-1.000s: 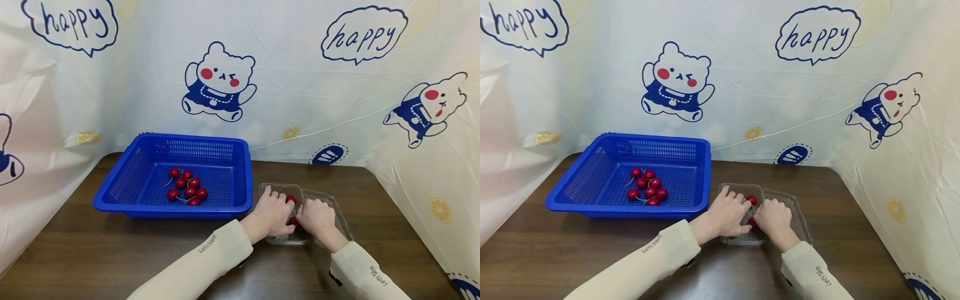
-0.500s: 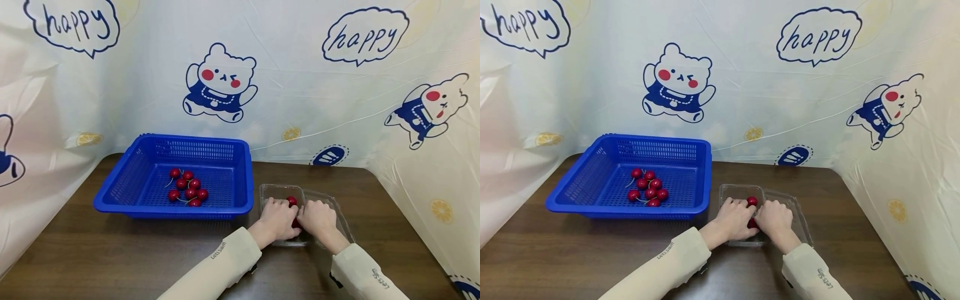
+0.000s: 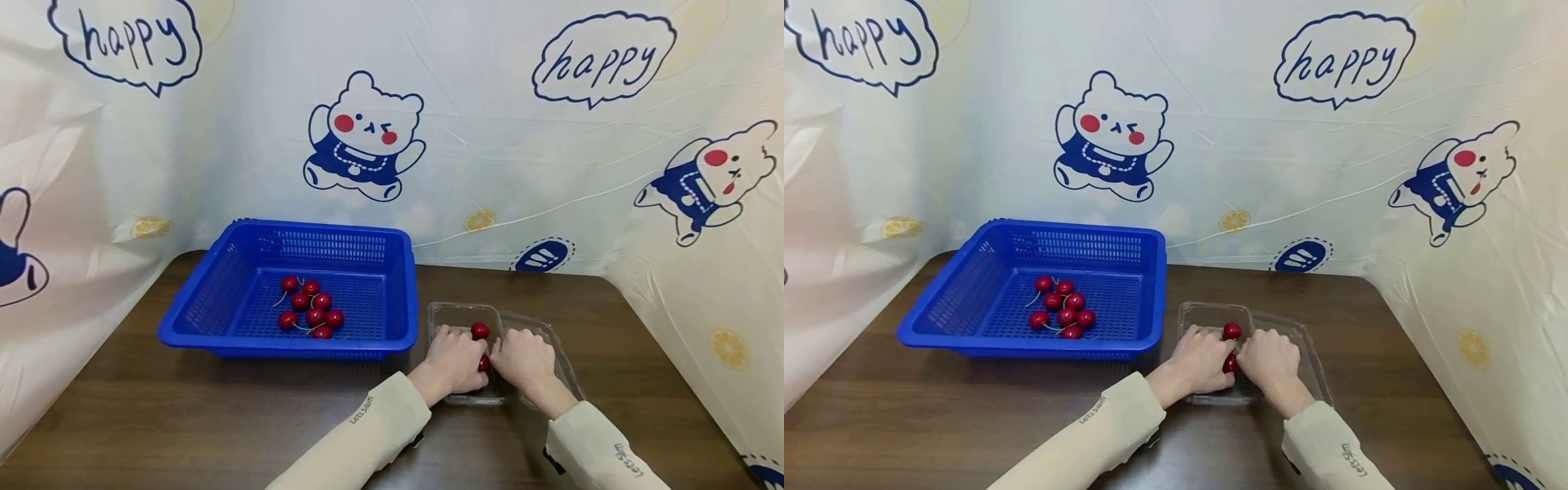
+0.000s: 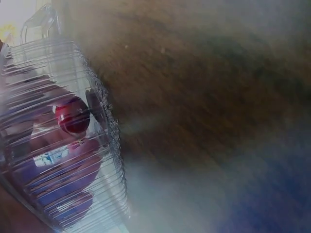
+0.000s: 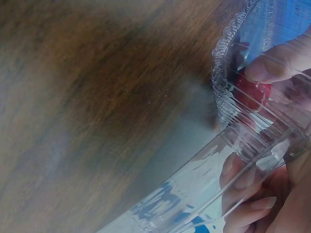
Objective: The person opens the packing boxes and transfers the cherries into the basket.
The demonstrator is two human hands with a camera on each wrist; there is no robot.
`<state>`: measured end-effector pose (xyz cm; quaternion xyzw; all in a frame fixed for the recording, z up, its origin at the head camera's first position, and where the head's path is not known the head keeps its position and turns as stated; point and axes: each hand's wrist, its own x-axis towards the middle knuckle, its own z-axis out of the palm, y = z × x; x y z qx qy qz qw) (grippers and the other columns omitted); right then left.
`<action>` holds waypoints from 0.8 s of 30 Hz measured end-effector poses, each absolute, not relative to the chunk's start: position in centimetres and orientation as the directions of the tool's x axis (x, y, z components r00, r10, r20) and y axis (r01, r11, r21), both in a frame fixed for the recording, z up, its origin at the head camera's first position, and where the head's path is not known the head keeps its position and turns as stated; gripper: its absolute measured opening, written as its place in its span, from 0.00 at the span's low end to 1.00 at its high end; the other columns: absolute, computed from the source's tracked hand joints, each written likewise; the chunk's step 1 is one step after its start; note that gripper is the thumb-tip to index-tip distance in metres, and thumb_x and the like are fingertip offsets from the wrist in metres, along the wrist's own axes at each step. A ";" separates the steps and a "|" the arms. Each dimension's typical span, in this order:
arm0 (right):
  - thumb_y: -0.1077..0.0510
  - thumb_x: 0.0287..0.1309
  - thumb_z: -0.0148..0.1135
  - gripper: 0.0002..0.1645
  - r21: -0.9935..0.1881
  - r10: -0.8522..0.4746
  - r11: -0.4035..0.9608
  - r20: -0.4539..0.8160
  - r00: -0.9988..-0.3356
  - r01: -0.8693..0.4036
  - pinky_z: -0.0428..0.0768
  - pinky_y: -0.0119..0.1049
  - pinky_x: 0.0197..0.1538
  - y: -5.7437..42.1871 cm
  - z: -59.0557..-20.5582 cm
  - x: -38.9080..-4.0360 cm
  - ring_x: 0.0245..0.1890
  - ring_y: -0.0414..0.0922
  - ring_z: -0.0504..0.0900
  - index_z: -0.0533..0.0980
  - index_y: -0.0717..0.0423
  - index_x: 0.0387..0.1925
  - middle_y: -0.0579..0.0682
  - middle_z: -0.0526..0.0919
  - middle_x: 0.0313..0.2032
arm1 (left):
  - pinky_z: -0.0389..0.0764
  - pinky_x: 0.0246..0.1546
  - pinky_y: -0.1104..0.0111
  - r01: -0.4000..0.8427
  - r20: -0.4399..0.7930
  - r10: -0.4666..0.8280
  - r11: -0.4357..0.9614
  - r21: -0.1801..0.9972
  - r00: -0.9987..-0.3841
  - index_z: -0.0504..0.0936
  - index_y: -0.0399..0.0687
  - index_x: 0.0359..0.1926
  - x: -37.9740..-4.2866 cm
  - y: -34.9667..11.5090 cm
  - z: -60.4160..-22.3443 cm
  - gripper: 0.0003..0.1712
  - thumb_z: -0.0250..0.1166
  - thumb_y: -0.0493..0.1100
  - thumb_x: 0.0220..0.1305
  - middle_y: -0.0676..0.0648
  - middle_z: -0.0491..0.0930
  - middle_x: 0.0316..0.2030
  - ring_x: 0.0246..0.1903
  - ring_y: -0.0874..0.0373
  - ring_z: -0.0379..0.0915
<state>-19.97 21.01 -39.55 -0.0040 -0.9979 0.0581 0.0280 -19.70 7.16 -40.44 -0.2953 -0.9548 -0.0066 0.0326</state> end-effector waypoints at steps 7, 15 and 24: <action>0.53 0.58 0.54 0.24 -0.126 0.007 0.992 0.063 -0.998 -0.001 0.78 0.56 0.20 21.1 -39.6 -20.0 0.21 0.62 0.79 0.72 0.57 0.09 0.65 0.83 0.21 | 0.76 0.49 0.59 0.559 0.063 0.557 0.829 0.024 -0.828 0.84 0.59 0.39 -19.8 7.3 -40.6 0.14 0.63 0.57 0.55 0.52 0.89 0.37 0.40 0.54 0.81; 0.53 0.58 0.54 0.22 -0.118 0.010 0.993 0.068 -0.998 0.002 0.78 0.58 0.21 21.1 -39.7 -20.0 0.23 0.64 0.80 0.74 0.59 0.12 0.67 0.84 0.23 | 0.79 0.43 0.61 0.571 0.063 0.570 0.821 0.002 -0.819 0.85 0.58 0.30 -19.8 7.5 -40.7 0.06 0.65 0.49 0.53 0.53 0.86 0.35 0.37 0.57 0.81; 0.53 0.57 0.54 0.22 -0.112 0.006 0.994 0.078 -0.997 -0.003 0.78 0.59 0.22 21.0 -39.7 -20.0 0.24 0.66 0.81 0.76 0.62 0.14 0.69 0.85 0.25 | 0.82 0.41 0.61 0.577 0.092 0.575 0.817 -0.006 -0.813 0.87 0.60 0.32 -20.0 7.4 -40.7 0.18 0.61 0.64 0.56 0.53 0.87 0.36 0.35 0.57 0.81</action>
